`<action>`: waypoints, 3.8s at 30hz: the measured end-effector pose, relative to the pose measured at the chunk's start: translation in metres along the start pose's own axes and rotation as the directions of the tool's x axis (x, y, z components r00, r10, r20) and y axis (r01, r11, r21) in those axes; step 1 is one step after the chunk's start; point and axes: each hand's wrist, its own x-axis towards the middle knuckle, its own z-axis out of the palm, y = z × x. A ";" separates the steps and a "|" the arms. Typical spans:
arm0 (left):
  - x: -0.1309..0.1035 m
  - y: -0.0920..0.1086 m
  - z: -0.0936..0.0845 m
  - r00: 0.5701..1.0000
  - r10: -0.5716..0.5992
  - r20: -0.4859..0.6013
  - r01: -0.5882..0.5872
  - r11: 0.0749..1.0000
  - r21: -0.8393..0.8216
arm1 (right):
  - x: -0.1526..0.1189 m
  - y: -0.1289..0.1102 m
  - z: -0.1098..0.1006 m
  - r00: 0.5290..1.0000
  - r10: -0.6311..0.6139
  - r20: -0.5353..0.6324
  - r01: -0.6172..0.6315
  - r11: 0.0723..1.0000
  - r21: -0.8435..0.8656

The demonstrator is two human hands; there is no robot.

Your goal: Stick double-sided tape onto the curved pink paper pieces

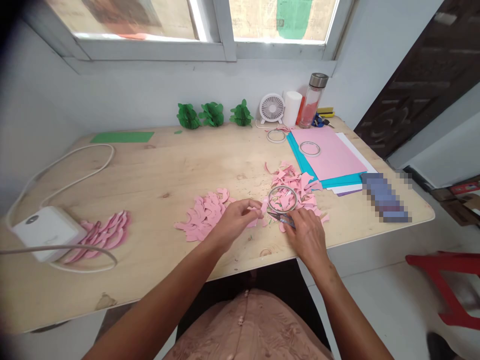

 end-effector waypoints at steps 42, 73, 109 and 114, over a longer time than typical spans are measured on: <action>0.012 -0.015 0.013 0.993 -0.098 -0.068 0.073 0.951 -0.300 | -0.021 -0.018 0.005 0.968 0.107 -0.229 -0.103 0.994 0.032; 0.058 -0.004 0.013 0.982 -0.130 0.136 0.143 0.985 -0.093 | -0.025 -0.018 0.007 0.951 -0.031 -0.307 0.065 0.992 0.104; -0.015 -0.009 0.002 0.992 -0.122 0.037 0.123 0.832 -0.541 | 0.000 -0.064 -0.022 0.970 0.238 -0.058 -0.158 0.789 0.594; -0.018 -0.011 0.000 0.991 -0.128 0.027 0.123 0.833 -0.540 | 0.002 -0.066 -0.019 0.963 0.267 -0.030 -0.196 0.776 0.599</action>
